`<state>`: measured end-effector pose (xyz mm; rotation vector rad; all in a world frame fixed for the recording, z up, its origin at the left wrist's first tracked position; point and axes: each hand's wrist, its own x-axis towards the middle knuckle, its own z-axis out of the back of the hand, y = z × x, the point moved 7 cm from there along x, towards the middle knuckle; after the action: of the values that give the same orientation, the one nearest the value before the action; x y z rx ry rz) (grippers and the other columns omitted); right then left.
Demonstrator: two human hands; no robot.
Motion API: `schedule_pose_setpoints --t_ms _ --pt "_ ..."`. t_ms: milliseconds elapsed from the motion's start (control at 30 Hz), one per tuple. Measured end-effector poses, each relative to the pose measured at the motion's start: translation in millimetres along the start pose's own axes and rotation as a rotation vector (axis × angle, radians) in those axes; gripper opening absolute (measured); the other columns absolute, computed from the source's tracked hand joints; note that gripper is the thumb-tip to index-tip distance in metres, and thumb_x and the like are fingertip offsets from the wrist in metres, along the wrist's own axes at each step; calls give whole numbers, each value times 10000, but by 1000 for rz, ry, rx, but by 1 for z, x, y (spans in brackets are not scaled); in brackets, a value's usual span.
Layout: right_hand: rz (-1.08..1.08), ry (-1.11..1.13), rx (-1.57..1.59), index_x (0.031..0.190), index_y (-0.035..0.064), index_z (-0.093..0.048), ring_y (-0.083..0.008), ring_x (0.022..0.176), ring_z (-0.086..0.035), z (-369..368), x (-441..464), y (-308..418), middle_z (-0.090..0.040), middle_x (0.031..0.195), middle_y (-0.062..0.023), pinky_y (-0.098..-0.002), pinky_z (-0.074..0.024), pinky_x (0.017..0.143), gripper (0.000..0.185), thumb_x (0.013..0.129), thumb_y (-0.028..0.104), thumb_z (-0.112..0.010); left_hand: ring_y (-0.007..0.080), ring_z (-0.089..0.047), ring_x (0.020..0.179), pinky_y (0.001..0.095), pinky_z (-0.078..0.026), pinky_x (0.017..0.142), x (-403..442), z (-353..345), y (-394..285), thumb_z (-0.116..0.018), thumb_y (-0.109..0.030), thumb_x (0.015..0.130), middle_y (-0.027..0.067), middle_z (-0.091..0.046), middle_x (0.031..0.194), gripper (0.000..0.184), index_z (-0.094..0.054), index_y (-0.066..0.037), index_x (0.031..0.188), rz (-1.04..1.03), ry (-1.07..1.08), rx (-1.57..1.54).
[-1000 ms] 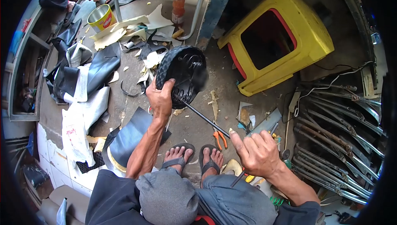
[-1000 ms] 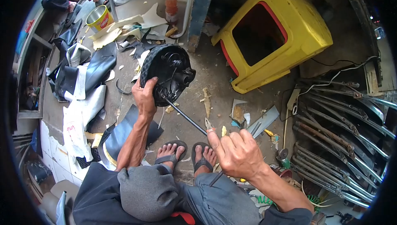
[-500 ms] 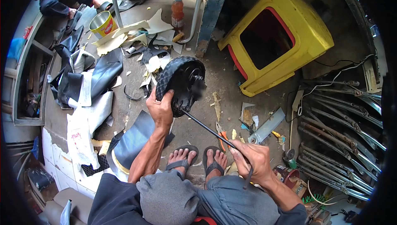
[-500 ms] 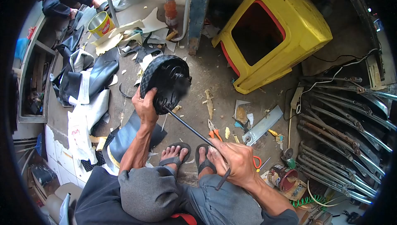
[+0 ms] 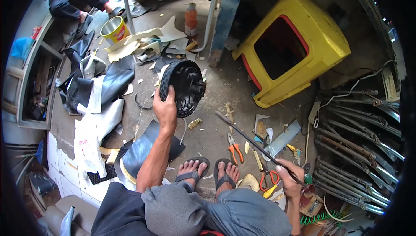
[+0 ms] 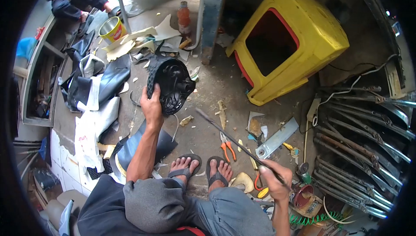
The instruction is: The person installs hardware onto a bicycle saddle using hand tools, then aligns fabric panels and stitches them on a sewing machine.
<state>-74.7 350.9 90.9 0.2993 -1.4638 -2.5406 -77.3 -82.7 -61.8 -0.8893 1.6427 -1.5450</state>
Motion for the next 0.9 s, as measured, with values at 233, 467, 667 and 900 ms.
schedule_pose_setpoints --t_ms 233,467,667,900 --pt "-741 -345 862 989 32 -716 -88 488 -353 -15 -91 -255 -405 556 52 -302 -349 524 218 957 246 -681 238 -734 939 361 -624 821 -21 -11 20 -582 -256 1014 150 -714 1134 361 -585 3 1265 491 232 -648" --pt "-607 -630 -751 1377 -81 -526 -385 1269 -538 52 -79 -245 -594 1315 -245 -444 -387 1102 595 966 323 -675 253 -729 980 391 -611 894 -52 -41 3 -557 -276 1024 159 -705 1186 383 -582 0 1290 638 394 -772" --pt "370 -395 -71 1424 -22 -500 -346 1349 -491 -25 73 -19 -520 1442 -213 -429 -356 1129 589 1018 402 -553 263 -742 912 404 -607 882 -128 -78 26 -510 -327 1035 149 -739 1105 395 -623 -16 1250 1050 648 -744" --pt "-28 -317 679 848 -80 -696 -250 706 -707 -56 125 -13 -729 743 -154 -355 -554 733 616 1047 359 -311 335 -617 1177 536 -520 965 -164 -74 28 -489 -597 1002 180 -584 1354 699 -442 -58 1445 869 788 -294"
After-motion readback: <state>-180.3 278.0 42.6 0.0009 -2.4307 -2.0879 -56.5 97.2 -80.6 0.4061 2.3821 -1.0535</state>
